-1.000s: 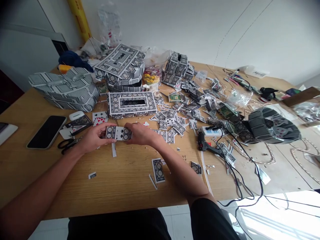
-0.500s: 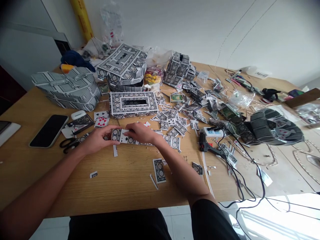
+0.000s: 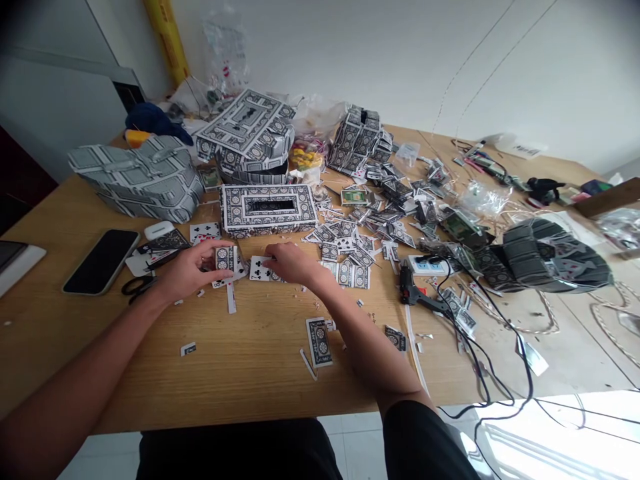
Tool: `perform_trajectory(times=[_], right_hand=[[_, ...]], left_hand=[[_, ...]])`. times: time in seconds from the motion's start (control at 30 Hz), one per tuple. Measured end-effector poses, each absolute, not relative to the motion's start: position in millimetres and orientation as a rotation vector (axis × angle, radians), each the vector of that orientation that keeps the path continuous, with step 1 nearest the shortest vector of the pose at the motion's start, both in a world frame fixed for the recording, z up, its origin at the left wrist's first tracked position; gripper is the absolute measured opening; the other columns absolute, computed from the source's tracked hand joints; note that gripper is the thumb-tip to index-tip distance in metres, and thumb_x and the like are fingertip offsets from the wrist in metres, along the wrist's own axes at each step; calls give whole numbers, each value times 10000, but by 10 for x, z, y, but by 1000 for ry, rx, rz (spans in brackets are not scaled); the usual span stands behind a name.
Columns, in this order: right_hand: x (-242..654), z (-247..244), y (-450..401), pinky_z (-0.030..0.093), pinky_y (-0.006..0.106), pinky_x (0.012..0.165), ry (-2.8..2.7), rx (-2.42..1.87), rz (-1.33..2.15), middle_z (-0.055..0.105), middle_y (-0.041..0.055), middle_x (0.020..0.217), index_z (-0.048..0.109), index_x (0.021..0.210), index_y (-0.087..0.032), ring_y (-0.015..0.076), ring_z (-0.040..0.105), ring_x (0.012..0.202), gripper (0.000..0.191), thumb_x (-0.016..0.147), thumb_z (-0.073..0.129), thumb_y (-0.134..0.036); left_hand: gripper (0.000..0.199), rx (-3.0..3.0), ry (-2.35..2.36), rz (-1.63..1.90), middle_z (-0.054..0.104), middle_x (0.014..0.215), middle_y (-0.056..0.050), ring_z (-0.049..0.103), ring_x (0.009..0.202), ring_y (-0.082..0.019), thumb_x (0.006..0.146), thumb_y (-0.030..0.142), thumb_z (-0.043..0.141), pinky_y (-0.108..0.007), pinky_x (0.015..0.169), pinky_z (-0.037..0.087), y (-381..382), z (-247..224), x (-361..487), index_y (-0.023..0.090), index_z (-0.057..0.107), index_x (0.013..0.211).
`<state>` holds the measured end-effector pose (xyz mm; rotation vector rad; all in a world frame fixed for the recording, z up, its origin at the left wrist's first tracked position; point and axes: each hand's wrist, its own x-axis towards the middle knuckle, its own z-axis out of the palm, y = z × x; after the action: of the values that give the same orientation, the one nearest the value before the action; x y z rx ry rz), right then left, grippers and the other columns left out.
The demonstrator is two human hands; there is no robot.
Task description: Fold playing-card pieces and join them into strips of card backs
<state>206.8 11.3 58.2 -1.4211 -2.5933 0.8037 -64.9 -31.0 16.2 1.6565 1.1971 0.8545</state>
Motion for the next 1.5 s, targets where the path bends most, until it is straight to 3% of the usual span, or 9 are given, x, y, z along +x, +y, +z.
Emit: perform_trajectory(times=[0.13, 0.27, 0.47, 0.67, 0.83, 1.1, 1.5], right_hand=[[1879, 560, -49, 476, 359, 918, -2318, -1308, 666, 771, 143, 1182, 701, 1150, -169, 260, 696, 1097, 269, 1016, 693, -402], [1690, 567, -219, 496, 336, 806, -2221, -1268, 804, 780, 126, 1062, 696, 1178, -138, 227, 711, 906, 430, 947, 772, -492], [1649, 607, -259, 523, 328, 783, -2100, -1297, 881, 761, 106, 1103, 669, 1197, -156, 182, 707, 818, 360, 900, 812, -301], [1661, 612, -255, 581, 334, 799, -2039, -1251, 976, 781, 90, 1019, 698, 1065, -159, 204, 744, 875, 327, 847, 840, -357], [1737, 648, -204, 605, 367, 860, -2108, -1207, 1080, 819, 90, 1044, 761, 1148, -162, 226, 775, 946, 317, 861, 781, -295], [1819, 702, -169, 615, 359, 888, -2239, -1189, 1125, 824, 94, 1115, 774, 1212, -181, 229, 786, 982, 379, 840, 779, -249], [1938, 744, -75, 634, 383, 909, -2147, -971, 1478, 828, 90, 1073, 741, 1185, -152, 236, 798, 984, 390, 817, 804, -265]], left_hand=[[631, 1790, 1228, 906, 685, 830, 5, 673, 710, -182, 905, 455, 772, -299, 693, 564, -382, 194, -545, 249, 583, 1472], [609, 2051, 1324, 890, 699, 855, 4, 685, 702, -172, 950, 349, 705, -296, 744, 567, -476, 191, -445, 256, 539, 1529], [583, 2068, 1318, 966, 757, 946, -14, 761, 801, -185, 957, 347, 710, -302, 827, 606, -510, 131, -411, 250, 542, 1507], [505, 1996, 1261, 990, 786, 1053, -56, 777, 831, -204, 922, 376, 747, -335, 827, 639, -491, 142, -415, 233, 615, 1388], [588, 1764, 1125, 985, 759, 1196, -115, 769, 909, -225, 881, 464, 818, -378, 842, 659, -464, 165, -416, 215, 615, 1374], [657, 1569, 1106, 954, 752, 1177, -106, 748, 967, -233, 770, 524, 913, -345, 799, 627, -429, 164, -412, 233, 620, 1281], [656, 1471, 998, 894, 713, 1096, -51, 698, 908, -183, 722, 358, 953, -336, 858, 601, -444, 213, -451, 226, 606, 1263]])
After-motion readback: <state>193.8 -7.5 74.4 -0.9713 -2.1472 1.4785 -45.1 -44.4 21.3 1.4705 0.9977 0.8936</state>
